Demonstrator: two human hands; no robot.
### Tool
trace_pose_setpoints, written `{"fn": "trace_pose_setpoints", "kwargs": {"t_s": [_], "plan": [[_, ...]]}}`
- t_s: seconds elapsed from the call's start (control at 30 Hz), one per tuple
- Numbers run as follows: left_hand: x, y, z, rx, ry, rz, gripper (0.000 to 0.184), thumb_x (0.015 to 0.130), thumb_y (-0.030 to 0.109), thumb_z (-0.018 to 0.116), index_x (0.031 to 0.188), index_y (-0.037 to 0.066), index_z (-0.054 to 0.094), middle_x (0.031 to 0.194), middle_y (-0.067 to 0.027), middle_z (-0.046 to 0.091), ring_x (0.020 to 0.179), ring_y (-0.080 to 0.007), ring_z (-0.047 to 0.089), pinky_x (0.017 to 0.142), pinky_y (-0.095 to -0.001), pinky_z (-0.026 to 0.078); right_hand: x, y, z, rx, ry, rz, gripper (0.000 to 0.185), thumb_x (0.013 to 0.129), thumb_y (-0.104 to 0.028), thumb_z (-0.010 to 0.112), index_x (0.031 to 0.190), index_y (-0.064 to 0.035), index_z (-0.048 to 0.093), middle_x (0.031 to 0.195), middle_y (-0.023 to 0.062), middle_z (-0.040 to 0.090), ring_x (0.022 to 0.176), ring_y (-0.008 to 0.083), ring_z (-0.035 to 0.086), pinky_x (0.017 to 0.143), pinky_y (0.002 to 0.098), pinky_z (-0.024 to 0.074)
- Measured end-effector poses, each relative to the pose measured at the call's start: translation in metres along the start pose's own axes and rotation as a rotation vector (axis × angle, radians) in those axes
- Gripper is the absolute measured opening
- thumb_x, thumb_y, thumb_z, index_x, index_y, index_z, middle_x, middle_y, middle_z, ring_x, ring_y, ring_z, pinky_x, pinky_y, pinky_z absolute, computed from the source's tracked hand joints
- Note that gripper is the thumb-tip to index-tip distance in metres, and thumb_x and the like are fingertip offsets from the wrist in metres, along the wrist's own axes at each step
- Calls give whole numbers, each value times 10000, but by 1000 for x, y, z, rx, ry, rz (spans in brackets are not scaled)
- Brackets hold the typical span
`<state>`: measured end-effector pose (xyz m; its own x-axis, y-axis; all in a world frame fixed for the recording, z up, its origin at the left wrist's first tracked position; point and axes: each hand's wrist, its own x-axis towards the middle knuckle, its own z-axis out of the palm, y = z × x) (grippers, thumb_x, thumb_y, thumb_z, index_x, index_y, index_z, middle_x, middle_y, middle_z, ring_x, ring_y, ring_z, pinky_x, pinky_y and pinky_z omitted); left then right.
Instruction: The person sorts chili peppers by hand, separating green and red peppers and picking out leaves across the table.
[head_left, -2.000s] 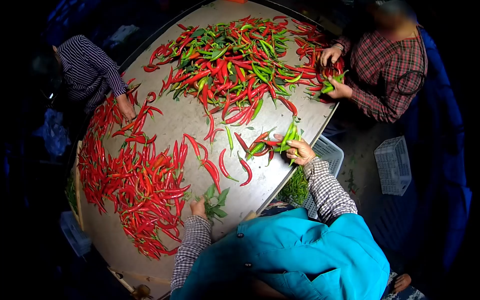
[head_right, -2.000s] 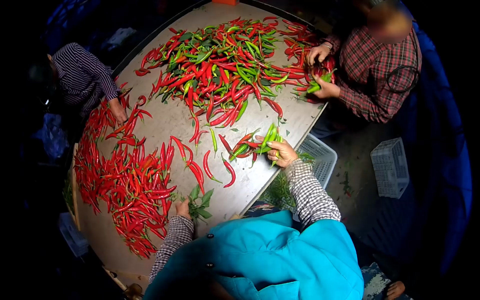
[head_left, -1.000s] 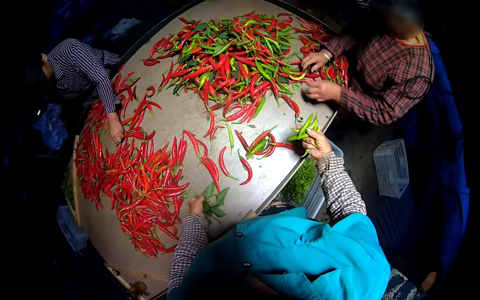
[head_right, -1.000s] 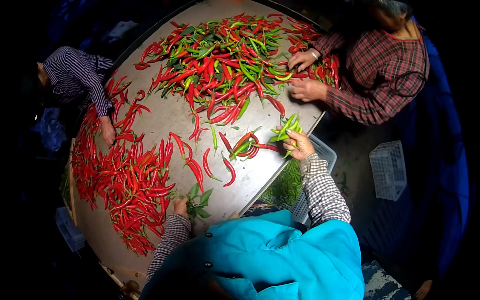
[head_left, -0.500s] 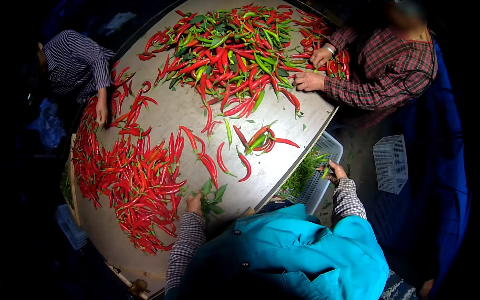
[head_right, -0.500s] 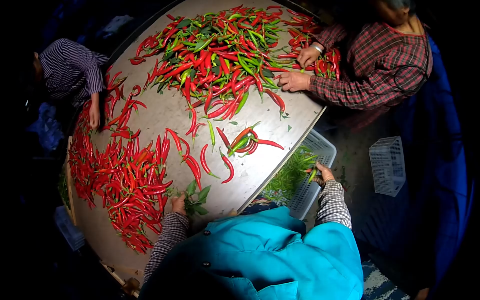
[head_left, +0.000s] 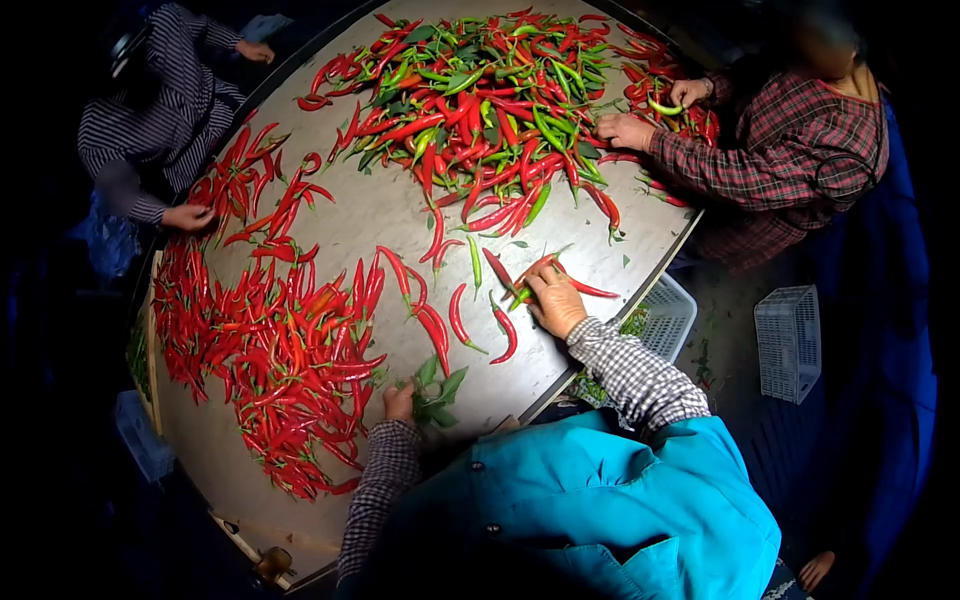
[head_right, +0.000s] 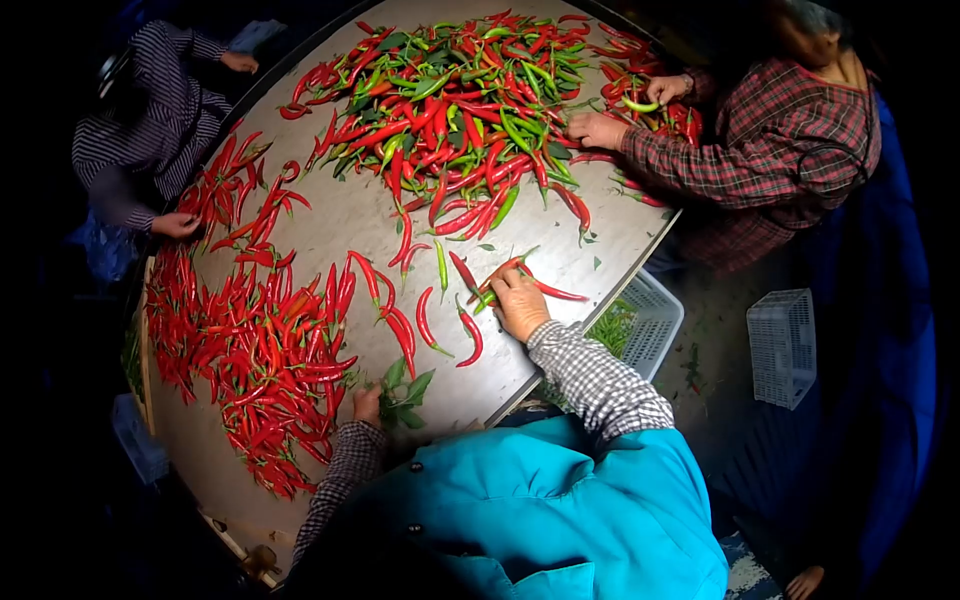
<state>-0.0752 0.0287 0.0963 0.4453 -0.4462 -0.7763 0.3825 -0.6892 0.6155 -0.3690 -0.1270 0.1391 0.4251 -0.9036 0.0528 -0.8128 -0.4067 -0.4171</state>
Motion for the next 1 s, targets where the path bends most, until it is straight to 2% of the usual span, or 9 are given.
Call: {"fn": "trace_pose_setpoints", "kwargs": {"t_s": [0.1,0.2,0.37,0.4,0.47,0.6,0.63,0.77,1.0], "plan": [[14,-9,-4,-119,-134,-56,102,742,61,626,815,-2,593,697,-64,593,562,-169,555,511,-294,438,-7,-16,17,36,-91,16,248,683,-143,654,892,-63,546,967,125,485,810,314,563,639,396,486],[22,-14,-7,-137,-159,-84,104,759,59,614,842,-2,594,728,-59,597,593,-164,559,541,-293,442,-16,-31,18,102,-218,-44,252,669,-156,686,870,-71,561,934,112,482,819,296,567,647,391,485],[29,-21,-11,-102,-140,-38,109,792,66,589,879,1,590,773,-45,600,628,-159,556,571,-293,442,-9,-40,-3,529,-17,-169,216,721,-143,667,883,-58,551,883,83,587,912,258,514,823,354,400],[28,-20,-10,-76,-124,-47,111,800,67,582,890,2,589,787,-42,601,636,-159,555,577,-293,441,-7,-38,-11,622,-73,-22,204,751,-132,649,905,-46,545,873,81,590,863,236,543,785,335,425],[28,-18,-9,-99,-122,-77,116,796,68,586,890,2,590,779,-44,599,626,-163,553,572,-295,440,7,-26,-23,1334,-122,384,182,778,-106,616,923,-28,539,856,101,586,773,228,561,727,323,450],[23,-17,-9,-110,-136,-97,114,776,72,609,868,8,589,730,-52,593,601,-175,550,557,-298,440,36,36,-26,469,-48,292,205,745,-69,593,947,-73,565,811,120,578,756,233,586,691,312,470],[24,-17,-9,-109,-134,-89,114,776,72,609,868,8,589,730,-52,593,601,-175,550,557,-298,440,38,46,-25,200,-61,164,306,682,-98,675,972,-84,579,892,99,553,806,225,582,700,310,476],[21,-24,-6,-154,-146,8,119,744,76,644,829,17,583,679,-56,588,558,-164,545,526,-284,438,37,51,-17,-3,-104,186,262,677,-135,687,928,-121,615,875,105,541,814,305,569,700,371,470],[11,-16,-3,-124,-124,32,126,722,94,666,786,13,592,641,-50,580,532,-149,533,497,-265,417,16,43,-41,72,-121,282,265,674,-161,700,920,-106,619,836,126,564,779,297,568,677,371,462]]}}
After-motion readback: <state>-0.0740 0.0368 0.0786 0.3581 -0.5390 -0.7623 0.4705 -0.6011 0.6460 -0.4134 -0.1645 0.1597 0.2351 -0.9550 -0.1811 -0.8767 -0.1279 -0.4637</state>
